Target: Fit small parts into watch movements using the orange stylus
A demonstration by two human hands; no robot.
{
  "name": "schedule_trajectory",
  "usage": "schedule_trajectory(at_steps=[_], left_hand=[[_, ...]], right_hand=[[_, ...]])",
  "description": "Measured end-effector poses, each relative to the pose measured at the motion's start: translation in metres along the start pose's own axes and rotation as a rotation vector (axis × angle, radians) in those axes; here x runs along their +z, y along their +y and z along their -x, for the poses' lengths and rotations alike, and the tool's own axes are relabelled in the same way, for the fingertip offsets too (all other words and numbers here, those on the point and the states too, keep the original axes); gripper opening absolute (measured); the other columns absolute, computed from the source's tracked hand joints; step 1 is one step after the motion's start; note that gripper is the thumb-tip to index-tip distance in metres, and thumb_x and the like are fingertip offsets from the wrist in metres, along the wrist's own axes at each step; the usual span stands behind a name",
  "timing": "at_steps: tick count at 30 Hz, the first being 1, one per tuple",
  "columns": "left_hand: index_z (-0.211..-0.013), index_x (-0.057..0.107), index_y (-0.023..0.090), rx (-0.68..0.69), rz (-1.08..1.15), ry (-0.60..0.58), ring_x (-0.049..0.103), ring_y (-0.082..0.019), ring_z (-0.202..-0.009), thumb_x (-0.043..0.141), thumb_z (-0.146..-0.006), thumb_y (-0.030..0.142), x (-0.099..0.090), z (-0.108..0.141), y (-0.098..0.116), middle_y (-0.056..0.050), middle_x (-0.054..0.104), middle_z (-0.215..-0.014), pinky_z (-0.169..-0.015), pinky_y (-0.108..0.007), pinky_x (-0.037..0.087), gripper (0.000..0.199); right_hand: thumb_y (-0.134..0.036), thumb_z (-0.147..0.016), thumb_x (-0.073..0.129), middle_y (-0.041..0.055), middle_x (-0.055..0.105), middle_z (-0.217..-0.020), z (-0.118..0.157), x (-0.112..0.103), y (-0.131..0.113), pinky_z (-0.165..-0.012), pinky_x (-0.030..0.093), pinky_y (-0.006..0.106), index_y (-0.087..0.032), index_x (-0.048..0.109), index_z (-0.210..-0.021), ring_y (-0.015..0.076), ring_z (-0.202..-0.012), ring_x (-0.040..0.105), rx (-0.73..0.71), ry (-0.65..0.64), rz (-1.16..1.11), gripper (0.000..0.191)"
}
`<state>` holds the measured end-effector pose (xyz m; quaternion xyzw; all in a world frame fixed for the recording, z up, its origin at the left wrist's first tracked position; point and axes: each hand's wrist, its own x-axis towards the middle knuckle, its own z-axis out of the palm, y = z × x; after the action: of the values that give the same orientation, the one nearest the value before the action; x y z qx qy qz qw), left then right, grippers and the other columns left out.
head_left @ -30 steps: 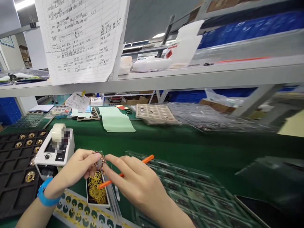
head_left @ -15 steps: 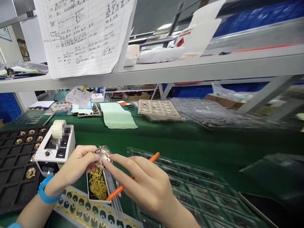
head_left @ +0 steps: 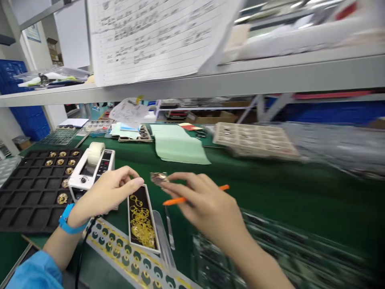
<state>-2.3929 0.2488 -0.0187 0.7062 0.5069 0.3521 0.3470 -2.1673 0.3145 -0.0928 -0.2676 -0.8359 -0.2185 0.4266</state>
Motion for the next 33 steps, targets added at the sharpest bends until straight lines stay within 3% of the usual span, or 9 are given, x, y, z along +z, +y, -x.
schedule_trajectory(at_steps=[4, 8, 13, 18, 21, 24, 26, 28, 33], left_hand=[[-0.098, 0.062, 0.016, -0.07, -0.025, 0.199, 0.059, -0.017, -0.07, 0.047, -0.09, 0.051, -0.048, 0.042, -0.023, -0.004, 0.064, -0.076, -0.064, -0.027, 0.046, 0.038], [-0.091, 0.062, 0.014, -0.341, -0.357, 0.547, 0.061, -0.022, -0.077, 0.04, -0.09, 0.049, -0.084, 0.092, -0.08, -0.009, 0.065, -0.081, -0.069, -0.031, 0.047, 0.042], [-0.086, 0.066, 0.015, -0.555, -0.596, 0.547, 0.059, -0.027, -0.085, 0.053, -0.081, 0.031, -0.086, 0.12, -0.153, -0.01, 0.064, -0.085, -0.08, -0.037, 0.045, 0.022], [-0.077, 0.063, 0.018, -0.537, -0.631, 0.411, 0.06, -0.027, -0.087, 0.06, -0.074, 0.03, -0.089, 0.111, -0.177, -0.007, 0.06, -0.082, -0.081, -0.035, 0.046, 0.013], [-0.068, 0.053, 0.021, -0.466, -0.598, 0.432, 0.061, -0.026, -0.081, 0.057, -0.075, 0.032, -0.104, 0.105, -0.163, -0.005, 0.06, -0.077, -0.078, -0.036, 0.048, 0.014], [-0.083, 0.048, 0.021, -0.359, -0.558, 0.612, 0.063, -0.027, -0.086, 0.043, -0.086, 0.039, -0.105, 0.101, -0.124, -0.009, 0.064, -0.092, -0.082, -0.04, 0.05, 0.018], [-0.093, 0.043, 0.022, -0.25, -0.462, 0.722, 0.066, -0.024, -0.09, 0.037, -0.093, 0.046, -0.088, 0.094, -0.087, -0.01, 0.064, -0.109, -0.082, -0.039, 0.053, 0.025], [-0.091, 0.042, 0.022, -0.042, -0.028, 0.785, 0.067, -0.026, -0.101, 0.053, -0.09, 0.049, -0.058, 0.081, -0.05, -0.01, 0.068, -0.107, -0.083, -0.038, 0.055, 0.029], [-0.099, 0.048, 0.019, 0.074, 0.58, 0.361, 0.072, -0.026, -0.093, 0.069, -0.084, 0.047, 0.019, 0.019, -0.001, -0.009, 0.073, -0.092, -0.071, -0.03, 0.059, 0.038]], right_hand=[[-0.029, -0.093, 0.052, 0.0084, 0.066, -0.08, 0.039, 0.063, 0.066, -0.041, 0.039, 0.026, -0.021, 0.073, -0.072, 0.0186, -0.063, 0.06, 0.099, -0.204, -0.054, 0.03], [-0.033, -0.092, 0.056, 0.0103, 0.058, -0.059, 0.061, 0.095, 0.108, -0.036, 0.028, 0.025, -0.017, 0.068, -0.051, 0.0137, -0.045, 0.05, 0.196, -0.219, -0.052, 0.045], [-0.04, -0.094, 0.05, 0.0119, 0.056, -0.06, 0.049, 0.1, 0.092, -0.04, 0.026, 0.027, -0.015, 0.072, -0.064, 0.0171, -0.05, 0.052, 0.348, -0.24, -0.017, 0.045], [-0.033, -0.092, 0.051, 0.0103, 0.067, -0.078, 0.02, 0.093, 0.042, -0.04, 0.036, 0.025, -0.017, 0.072, -0.081, 0.0211, -0.06, 0.064, 0.393, -0.252, -0.071, 0.029], [-0.033, -0.096, 0.045, 0.005, 0.071, -0.084, 0.002, 0.057, 0.019, -0.048, 0.049, 0.027, -0.022, 0.07, -0.084, 0.019, -0.062, 0.067, 0.394, -0.181, -0.271, 0.03], [-0.033, -0.1, 0.041, 0.005, 0.071, -0.078, -0.014, 0.006, 0.006, -0.046, 0.05, 0.026, -0.024, 0.07, -0.081, 0.018, -0.06, 0.067, 0.413, -0.023, -0.609, 0.036], [-0.034, -0.102, 0.035, 0.0068, 0.071, -0.078, -0.02, -0.025, 0.002, -0.045, 0.051, 0.026, -0.025, 0.07, -0.078, 0.0183, -0.06, 0.068, 0.456, 0.055, -0.734, 0.043], [-0.035, -0.103, 0.028, 0.0068, 0.067, -0.066, -0.021, -0.047, -0.001, -0.041, 0.049, 0.028, -0.027, 0.07, -0.074, 0.0184, -0.053, 0.064, 0.506, 0.124, -0.812, 0.051], [-0.031, -0.102, 0.026, 0.0039, 0.058, -0.053, -0.013, -0.07, -0.021, -0.039, 0.047, 0.03, -0.031, 0.071, -0.093, 0.0173, -0.043, 0.056, 0.371, 0.16, -0.902, 0.046]])
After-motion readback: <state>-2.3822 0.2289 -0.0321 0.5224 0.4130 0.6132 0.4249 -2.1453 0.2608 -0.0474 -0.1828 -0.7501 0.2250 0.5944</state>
